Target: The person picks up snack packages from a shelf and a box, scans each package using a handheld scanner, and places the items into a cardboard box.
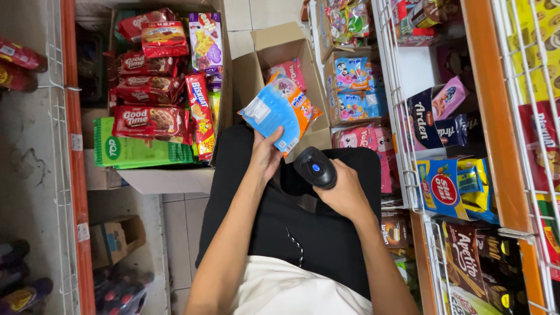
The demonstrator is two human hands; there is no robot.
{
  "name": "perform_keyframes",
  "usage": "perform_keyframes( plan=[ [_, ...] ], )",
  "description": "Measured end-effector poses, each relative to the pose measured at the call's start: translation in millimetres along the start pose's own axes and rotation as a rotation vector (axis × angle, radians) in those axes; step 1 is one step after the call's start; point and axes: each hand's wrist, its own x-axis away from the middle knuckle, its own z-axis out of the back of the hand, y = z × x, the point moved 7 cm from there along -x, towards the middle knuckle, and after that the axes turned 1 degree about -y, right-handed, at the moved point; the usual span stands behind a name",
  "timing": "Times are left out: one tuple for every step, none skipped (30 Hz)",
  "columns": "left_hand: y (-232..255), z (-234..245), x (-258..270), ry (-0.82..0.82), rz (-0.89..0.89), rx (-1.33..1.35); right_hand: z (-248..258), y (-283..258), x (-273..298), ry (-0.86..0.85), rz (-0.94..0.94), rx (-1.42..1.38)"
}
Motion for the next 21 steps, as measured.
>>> perform_keyframes(
  plan=[
    [0.0,-0.2,-0.6,0.005,-0.004,-0.008,1.2,0.4,-0.3,0.003,0.000,0.002],
    [0.7,1.3,0.9,0.015,-0.008,-0.017,0.2,3.0,0.0,-0.001,-0.020,0.011],
    [0.9,2.2,1.9,0.016,-0.007,-0.018,-1.1,7.0,0.7,-0.006,-0.040,0.021],
    [0.6,3.4,1.8,0.028,-0.001,-0.026,-1.8,11.8,0.8,-0.006,-0.041,0.021],
    [0.1,4.3,1.9,0.039,0.005,-0.034,-1.1,20.3,0.5,0.014,-0.069,-0.012],
    [0.0,2.0,0.7,0.032,0.002,-0.035,-0.2,29.8,-3.1,0.040,-0.092,-0.044],
    [11.9,-1.9,4.3,0.033,-0.189,-0.273,-2.4,37.9,-6.8,0.046,-0.087,-0.043],
    [23.7,-9.8,10.4,0.030,-0.382,-0.510,-11.2,60.9,-8.1,0.033,-0.291,-0.357],
    [25.0,-13.5,13.3,0.020,-0.385,-0.511,-23.7,81.3,-7.2,0.017,-0.490,-0.673],
    [31.4,-21.7,22.0,0.043,-0.491,-0.814,-24.4,91.7,-13.3,0.023,-0.487,-0.673],
    [36.3,-32.1,31.4,0.068,-0.596,-1.117,-30.3,102.1,-21.8,0.026,-0.530,-1.004],
    [38.3,-36.8,38.0,0.057,-0.596,-1.116,-36.1,109.1,-29.2,0.033,-0.565,-1.337],
    [40.8,-50.7,48.6,-0.025,-0.701,-1.257,-36.4,116.0,-37.4,0.043,-0.560,-1.338],
    [40.5,-64.3,60.6,-0.106,-0.806,-1.395,-41.9,105.3,-48.8,-0.103,-0.457,-1.661],
    [40.9,-69.6,69.1,-0.113,-0.806,-1.393,-40.1,90.3,-55.6,-0.261,-0.332,-1.974],
    [38.5,-81.2,74.0,-0.175,-0.841,-1.549,-37.9,87.0,-59.4,-0.259,-0.317,-1.973],
    [36.0,-92.3,75.7,-0.237,-0.874,-1.705,-36.8,99.1,-57.2,-0.022,-0.458,-1.838],
    [39.3,-98.7,76.1,-0.245,-0.883,-1.703,-31.4,110.9,-52.0,0.211,-0.590,-1.686],
    [38.3,-109.6,81.0,-0.327,-0.993,-1.801,-28.2,108.7,-56.5,0.215,-0.579,-1.688],
    [33.2,-116.6,89.7,-0.409,-1.087,-1.895,-29.3,108.1,-53.6,0.175,-0.586,-1.686],
    [33.1,-118.9,89.3,-0.415,-1.078,-1.894,-31.2,110.9,-50.8,0.135,-0.592,-1.685]
  ],
)
